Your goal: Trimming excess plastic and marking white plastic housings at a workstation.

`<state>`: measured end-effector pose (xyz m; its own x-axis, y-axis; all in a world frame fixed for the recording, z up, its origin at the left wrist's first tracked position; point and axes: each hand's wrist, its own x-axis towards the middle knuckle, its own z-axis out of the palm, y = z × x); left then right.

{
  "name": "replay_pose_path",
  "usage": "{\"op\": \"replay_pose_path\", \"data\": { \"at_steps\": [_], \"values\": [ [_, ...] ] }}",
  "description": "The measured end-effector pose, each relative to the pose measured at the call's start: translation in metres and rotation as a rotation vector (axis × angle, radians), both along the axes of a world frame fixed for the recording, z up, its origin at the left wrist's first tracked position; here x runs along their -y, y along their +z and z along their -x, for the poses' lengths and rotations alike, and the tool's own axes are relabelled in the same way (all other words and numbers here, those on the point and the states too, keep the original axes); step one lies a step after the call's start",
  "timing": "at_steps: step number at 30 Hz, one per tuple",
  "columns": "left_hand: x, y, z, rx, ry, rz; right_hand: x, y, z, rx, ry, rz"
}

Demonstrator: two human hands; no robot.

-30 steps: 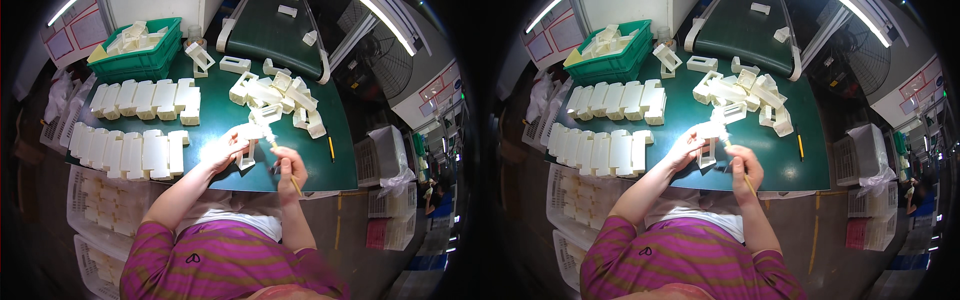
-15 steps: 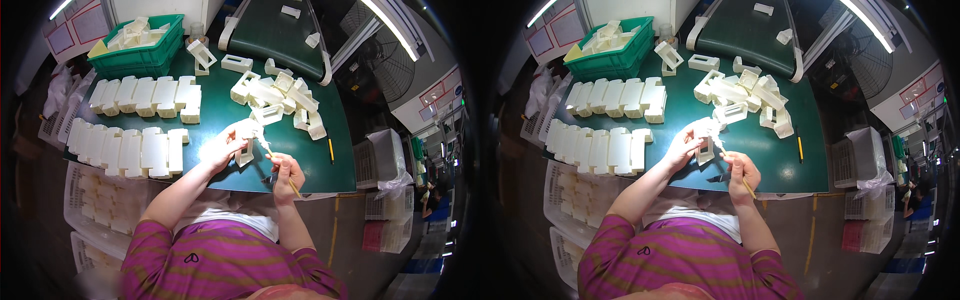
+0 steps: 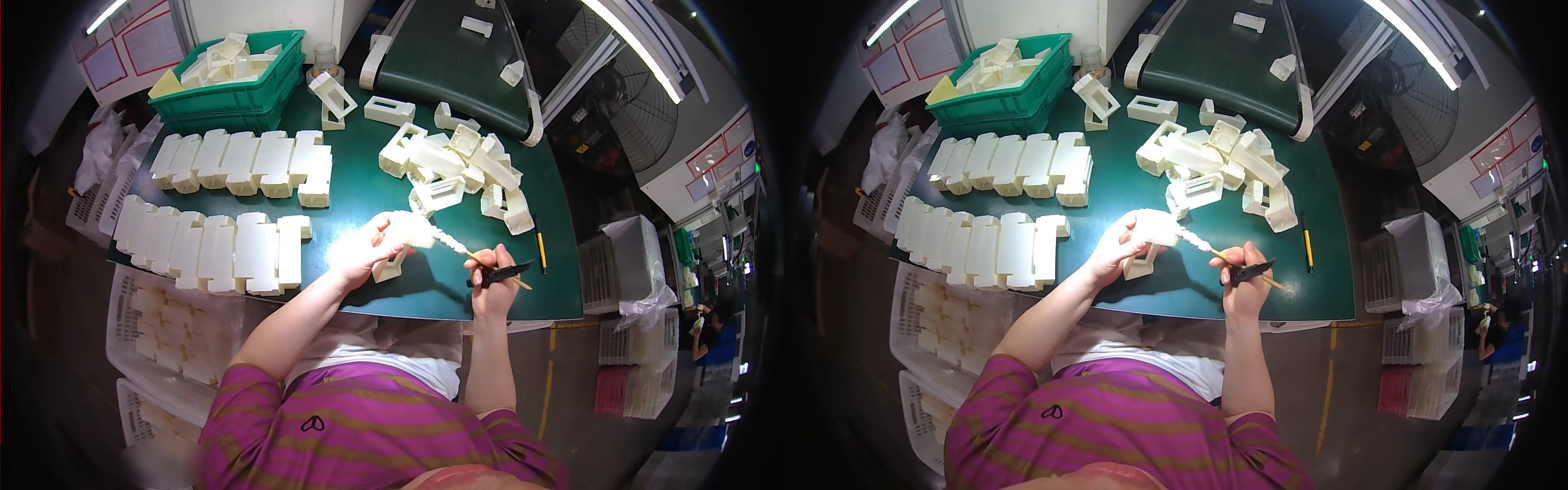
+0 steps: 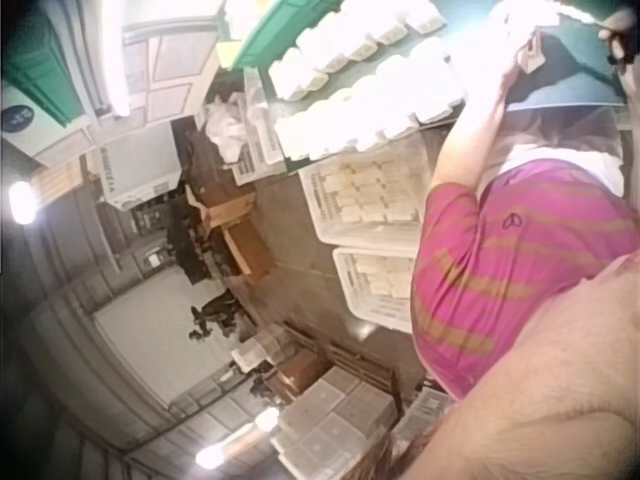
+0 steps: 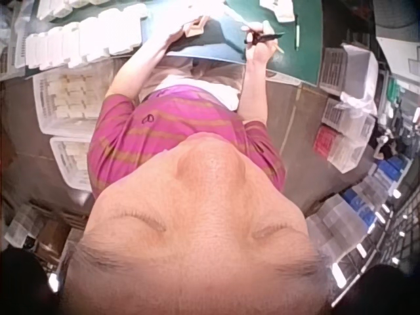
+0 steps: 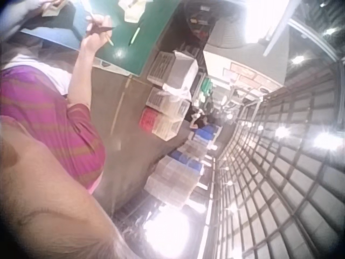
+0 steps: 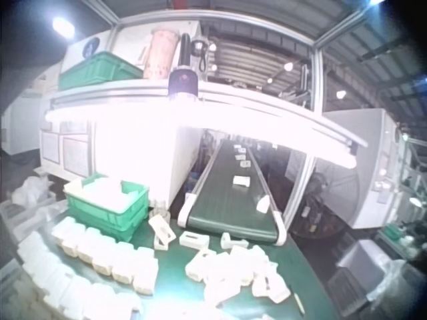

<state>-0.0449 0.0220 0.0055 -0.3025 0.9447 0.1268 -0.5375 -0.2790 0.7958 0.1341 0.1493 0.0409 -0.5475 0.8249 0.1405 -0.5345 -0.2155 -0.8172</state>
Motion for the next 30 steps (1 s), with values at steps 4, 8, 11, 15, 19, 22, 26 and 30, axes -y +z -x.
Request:
{"op": "replay_pose_path", "data": {
  "at_steps": [4, 8, 11, 15, 19, 22, 26, 30],
  "values": [
    [-0.007, 0.001, -0.004, -0.2, 0.115, -0.05, -0.002, 0.009, -0.006, -0.105, 0.189, 0.008],
    [-0.004, -0.002, -0.009, -0.663, 0.212, 0.059, 0.028, 0.022, 0.015, 0.017, -0.056, -0.17],
    [-0.003, 0.001, -0.011, -0.561, 0.292, -0.151, 0.014, 0.007, 0.024, 0.312, -0.137, -0.264],
    [-0.004, 0.002, -0.007, -0.361, 0.444, -0.17, 0.004, -0.017, 0.015, 0.34, -0.157, -0.168],
    [-0.007, 0.002, -0.006, -0.278, 0.441, 0.001, -0.007, -0.016, 0.003, 0.175, -0.259, -0.092],
    [-0.009, 0.004, -0.005, -0.2, 0.444, 0.026, -0.006, -0.025, -0.004, 0.223, -0.299, -0.153],
    [-0.002, 0.014, -0.004, -0.169, 0.458, 0.163, 0.002, -0.036, -0.004, 0.261, -0.36, -0.53],
    [0.022, 0.051, -0.009, -1.005, 0.589, 0.271, 0.003, -0.037, -0.01, 0.361, -0.288, -0.625]
  ]
}}
